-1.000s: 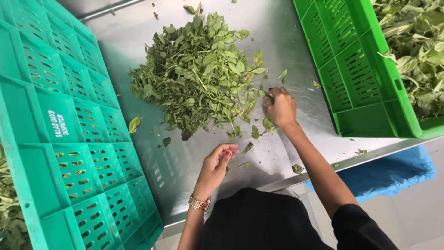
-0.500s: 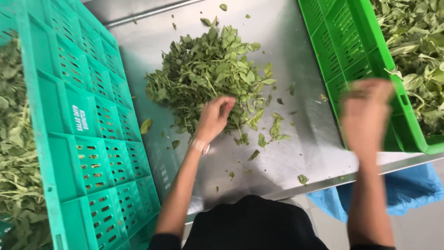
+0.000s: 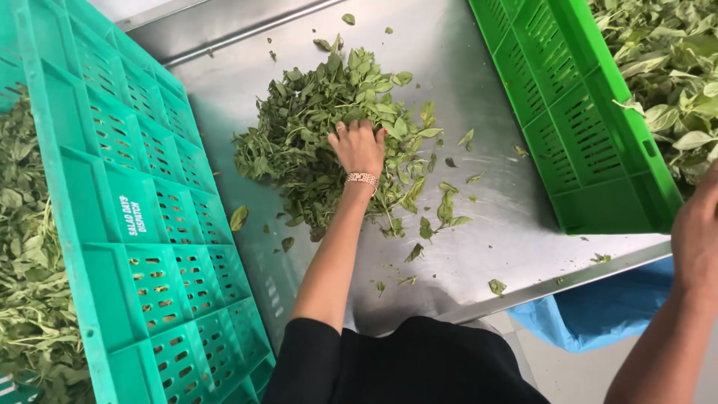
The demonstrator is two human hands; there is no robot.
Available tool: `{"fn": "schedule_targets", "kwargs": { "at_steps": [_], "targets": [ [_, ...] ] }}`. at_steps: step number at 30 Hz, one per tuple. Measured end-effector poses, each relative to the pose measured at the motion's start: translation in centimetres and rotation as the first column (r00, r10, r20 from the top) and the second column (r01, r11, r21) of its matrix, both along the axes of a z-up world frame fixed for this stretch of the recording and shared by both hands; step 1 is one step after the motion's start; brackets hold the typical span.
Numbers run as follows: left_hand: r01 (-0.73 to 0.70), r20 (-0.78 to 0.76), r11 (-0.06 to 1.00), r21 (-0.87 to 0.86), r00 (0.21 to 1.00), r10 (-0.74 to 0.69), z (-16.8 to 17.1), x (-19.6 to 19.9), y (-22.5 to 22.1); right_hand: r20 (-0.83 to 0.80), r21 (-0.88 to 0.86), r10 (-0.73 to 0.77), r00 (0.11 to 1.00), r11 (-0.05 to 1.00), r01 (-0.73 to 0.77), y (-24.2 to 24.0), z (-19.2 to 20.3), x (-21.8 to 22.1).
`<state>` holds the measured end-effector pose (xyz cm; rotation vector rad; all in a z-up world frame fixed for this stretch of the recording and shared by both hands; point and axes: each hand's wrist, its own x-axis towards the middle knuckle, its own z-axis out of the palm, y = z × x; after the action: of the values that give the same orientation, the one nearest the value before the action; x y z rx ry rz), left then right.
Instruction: Plucking leaves from stems and sorting them into a pile on a stainless steel table in a food processing environment.
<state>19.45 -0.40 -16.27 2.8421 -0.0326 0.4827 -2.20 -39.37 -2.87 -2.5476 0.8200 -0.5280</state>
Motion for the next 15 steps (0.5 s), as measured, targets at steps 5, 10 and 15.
{"fn": "schedule_targets", "kwargs": {
  "at_steps": [5, 10, 15],
  "targets": [
    [-0.084, -0.033, 0.996, 0.001, 0.996, 0.084, -7.1, 2.6, 0.3, 0.304, -0.051, -0.014, 0.953, 0.998, 0.031, 1.7, 0.7, 0.8],
    [-0.125, 0.016, 0.99, -0.072, 0.992, 0.126, -2.8, 1.8, 0.1, 0.34, 0.067, -0.111, 0.934, 0.993, 0.094, 0.5, -1.3, 0.6],
    [-0.144, 0.007, 0.988, -0.046, 0.989, 0.145, -3.2, 2.5, -0.6, 0.377, 0.017, -0.109, 0.92, 0.994, 0.111, -1.9, -3.7, -0.2]
  ]
}}
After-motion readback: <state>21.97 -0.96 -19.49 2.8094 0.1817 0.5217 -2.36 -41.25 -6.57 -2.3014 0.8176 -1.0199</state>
